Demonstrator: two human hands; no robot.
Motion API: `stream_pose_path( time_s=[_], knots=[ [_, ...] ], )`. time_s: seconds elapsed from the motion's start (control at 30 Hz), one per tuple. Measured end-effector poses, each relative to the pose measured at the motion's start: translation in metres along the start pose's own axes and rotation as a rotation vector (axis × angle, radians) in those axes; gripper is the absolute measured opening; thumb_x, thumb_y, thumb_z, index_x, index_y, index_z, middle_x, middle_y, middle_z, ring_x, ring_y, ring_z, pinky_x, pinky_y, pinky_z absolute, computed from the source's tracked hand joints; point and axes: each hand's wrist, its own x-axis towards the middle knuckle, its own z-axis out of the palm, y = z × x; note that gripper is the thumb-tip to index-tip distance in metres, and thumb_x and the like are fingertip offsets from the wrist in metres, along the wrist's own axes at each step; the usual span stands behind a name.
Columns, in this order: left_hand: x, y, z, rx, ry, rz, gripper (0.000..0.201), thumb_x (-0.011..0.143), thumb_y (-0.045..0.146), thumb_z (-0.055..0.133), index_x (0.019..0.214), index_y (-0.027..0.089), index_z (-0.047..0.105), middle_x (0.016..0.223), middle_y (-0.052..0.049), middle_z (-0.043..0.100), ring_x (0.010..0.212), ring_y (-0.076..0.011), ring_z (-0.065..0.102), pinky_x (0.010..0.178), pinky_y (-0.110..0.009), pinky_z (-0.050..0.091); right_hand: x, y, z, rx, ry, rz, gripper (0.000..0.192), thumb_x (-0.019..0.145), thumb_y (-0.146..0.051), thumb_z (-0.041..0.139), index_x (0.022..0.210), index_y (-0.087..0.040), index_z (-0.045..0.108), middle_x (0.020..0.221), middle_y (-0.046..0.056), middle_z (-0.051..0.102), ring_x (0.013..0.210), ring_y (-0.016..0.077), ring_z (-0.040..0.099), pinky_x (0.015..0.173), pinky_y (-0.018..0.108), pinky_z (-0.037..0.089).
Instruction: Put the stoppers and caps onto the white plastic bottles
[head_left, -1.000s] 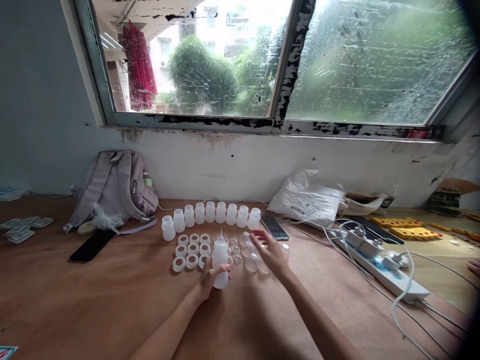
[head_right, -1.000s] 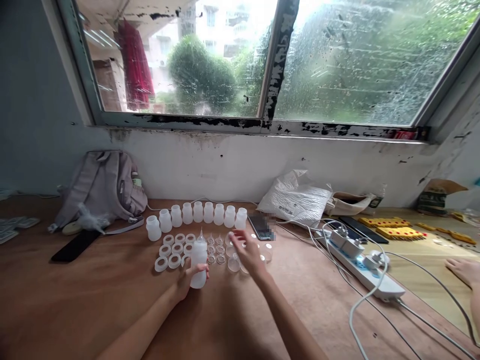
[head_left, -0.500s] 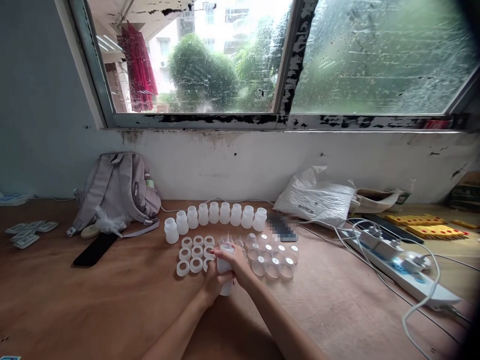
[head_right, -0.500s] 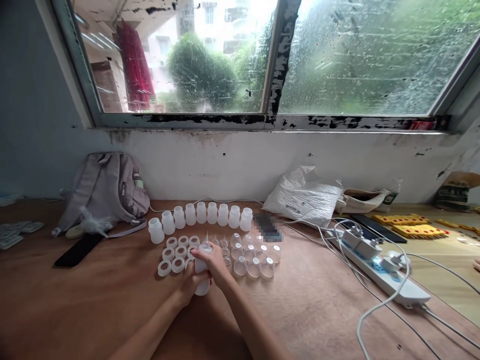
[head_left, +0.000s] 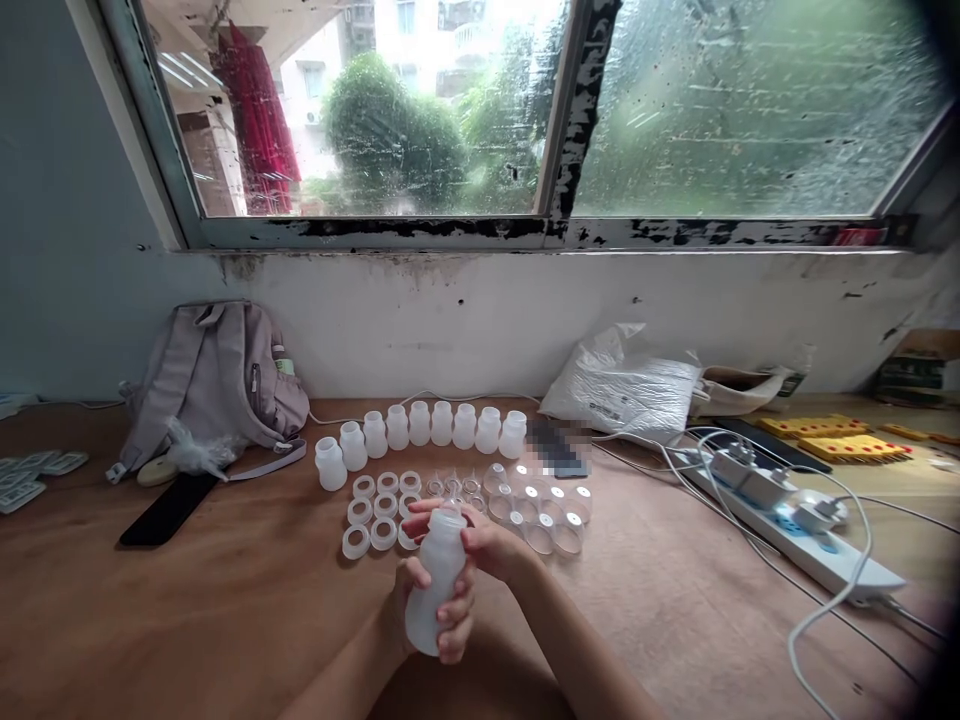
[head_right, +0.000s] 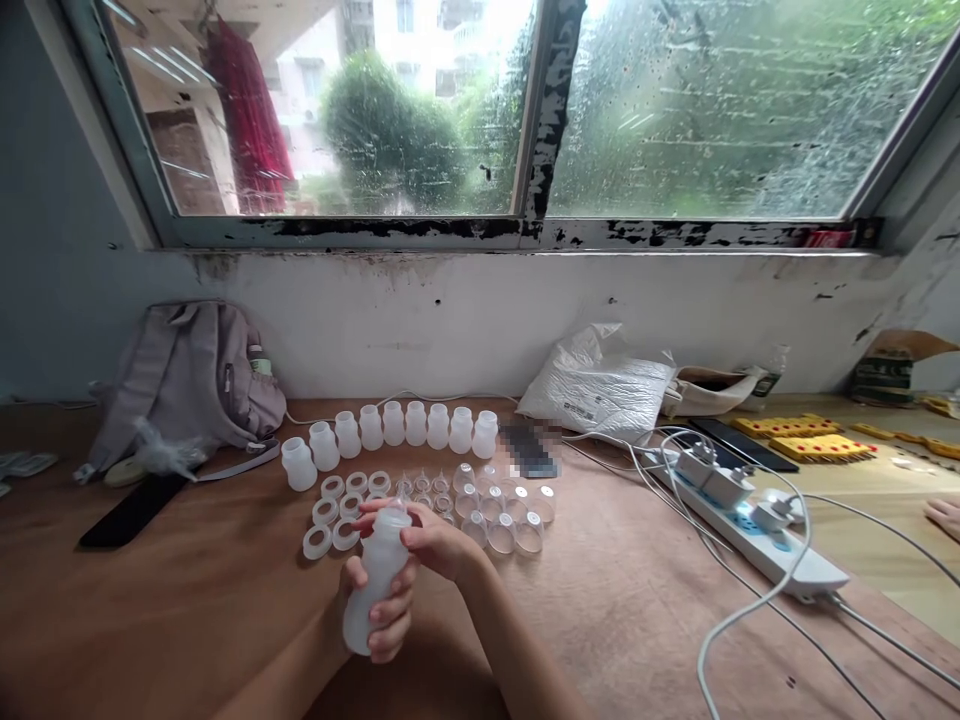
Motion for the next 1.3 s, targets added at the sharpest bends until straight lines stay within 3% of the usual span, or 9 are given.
stream_pose_path(
  time_s=[0.17, 0.27, 0.43, 0.6, 0.8, 0.93, 1.1, 1.17, 1.3],
  knots=[
    [-0.006, 0.015, 0.004, 0.03, -0.045, 0.093, 0.027, 0.053, 0.04, 0.052, 0.068, 0.018, 0.044, 0.042, 0.004, 0.041, 0.032, -0.0111, 0.044, 0.032, -0.022, 0.032, 0.009, 0.011, -0.011, -0.031, 0.34, -0.189, 0.029, 0.066, -0.039, 0.065, 0.088, -0.021, 0.06, 0.085, 0.003, 0.06, 0.079, 0.0154, 0.055, 0.072, 0.026, 0.04],
    [-0.005, 0.02, 0.008, 0.049, 0.059, 0.079, 0.025, 0.057, 0.031, 0.048, 0.076, 0.014, 0.05, 0.049, 0.002, 0.047, 0.039, -0.0115, 0.049, 0.036, -0.021, 0.035, 0.013, 0.014, -0.014, 0.017, 0.408, -0.248, 0.026, 0.071, -0.046, 0.058, 0.081, -0.022, 0.059, 0.078, 0.001, 0.058, 0.069, 0.0132, 0.053, 0.063, 0.024, 0.041],
    [-0.003, 0.021, 0.007, 0.138, 0.207, -0.009, 0.029, 0.061, 0.028, 0.047, 0.086, 0.013, 0.051, 0.056, 0.001, 0.049, 0.045, -0.0127, 0.051, 0.042, -0.023, 0.034, 0.009, 0.008, -0.015, -0.019, 0.541, -0.254, 0.024, 0.065, -0.043, 0.064, 0.066, -0.019, 0.057, 0.069, 0.0, 0.055, 0.059, 0.0121, 0.05, 0.052, 0.022, 0.039],
    [-0.002, 0.021, 0.008, 0.234, 0.253, 0.034, 0.039, 0.073, 0.04, 0.046, 0.105, 0.016, 0.046, 0.061, 0.0, 0.051, 0.047, -0.0126, 0.051, 0.045, -0.024, 0.034, 0.006, 0.007, -0.021, 0.033, 0.522, -0.21, 0.025, 0.07, -0.043, 0.059, 0.079, -0.021, 0.059, 0.06, -0.003, 0.05, 0.044, 0.0092, 0.041, 0.033, 0.02, 0.027],
    [-0.008, 0.032, 0.012, 0.321, 0.367, 0.162, 0.044, 0.072, 0.037, 0.05, 0.11, 0.015, 0.046, 0.071, -0.004, 0.057, 0.061, -0.017, 0.057, 0.055, -0.028, 0.04, 0.011, 0.018, -0.038, 0.057, 0.647, -0.369, 0.019, 0.069, -0.035, 0.063, 0.08, -0.02, 0.064, 0.071, -0.001, 0.056, 0.061, 0.0108, 0.05, 0.053, 0.022, 0.04],
    [-0.027, 0.059, 0.017, 0.472, 0.615, 0.364, 0.039, 0.066, 0.028, 0.058, 0.102, 0.014, 0.054, 0.078, -0.006, 0.061, 0.069, -0.0186, 0.058, 0.063, -0.029, 0.042, 0.013, 0.027, -0.052, 0.023, 0.682, -0.346, 0.018, 0.069, -0.034, 0.063, 0.078, -0.019, 0.065, 0.075, 0.001, 0.057, 0.066, 0.0122, 0.051, 0.057, 0.023, 0.04],
    [-0.068, 0.1, 0.003, 0.859, 1.098, 0.755, 0.036, 0.062, 0.034, 0.065, 0.093, 0.015, 0.057, 0.084, -0.003, 0.061, 0.075, -0.0179, 0.057, 0.068, -0.027, 0.043, 0.013, 0.03, -0.054, 0.038, 0.678, -0.329, 0.02, 0.068, -0.035, 0.063, 0.079, -0.019, 0.065, 0.074, 0.001, 0.057, 0.063, 0.0114, 0.05, 0.053, 0.022, 0.038],
    [-0.088, 0.113, -0.012, 1.081, 1.362, 0.8, 0.043, 0.054, 0.034, 0.071, 0.09, 0.015, 0.057, 0.084, -0.004, 0.061, 0.075, -0.0185, 0.056, 0.069, -0.028, 0.043, 0.012, 0.029, -0.051, 0.032, 0.67, -0.324, 0.021, 0.068, -0.037, 0.063, 0.079, -0.019, 0.065, 0.073, 0.001, 0.056, 0.061, 0.0112, 0.049, 0.051, 0.022, 0.038],
    [-0.122, 0.127, -0.047, 1.327, 1.646, 0.73, 0.056, 0.051, 0.044, 0.069, 0.098, 0.017, 0.053, 0.087, -0.005, 0.061, 0.076, -0.021, 0.058, 0.069, -0.031, 0.045, 0.011, 0.026, -0.046, 0.019, 0.653, -0.321, 0.022, 0.068, -0.037, 0.063, 0.08, -0.019, 0.064, 0.073, 0.001, 0.055, 0.061, 0.0111, 0.048, 0.049, 0.021, 0.037]
  ],
)
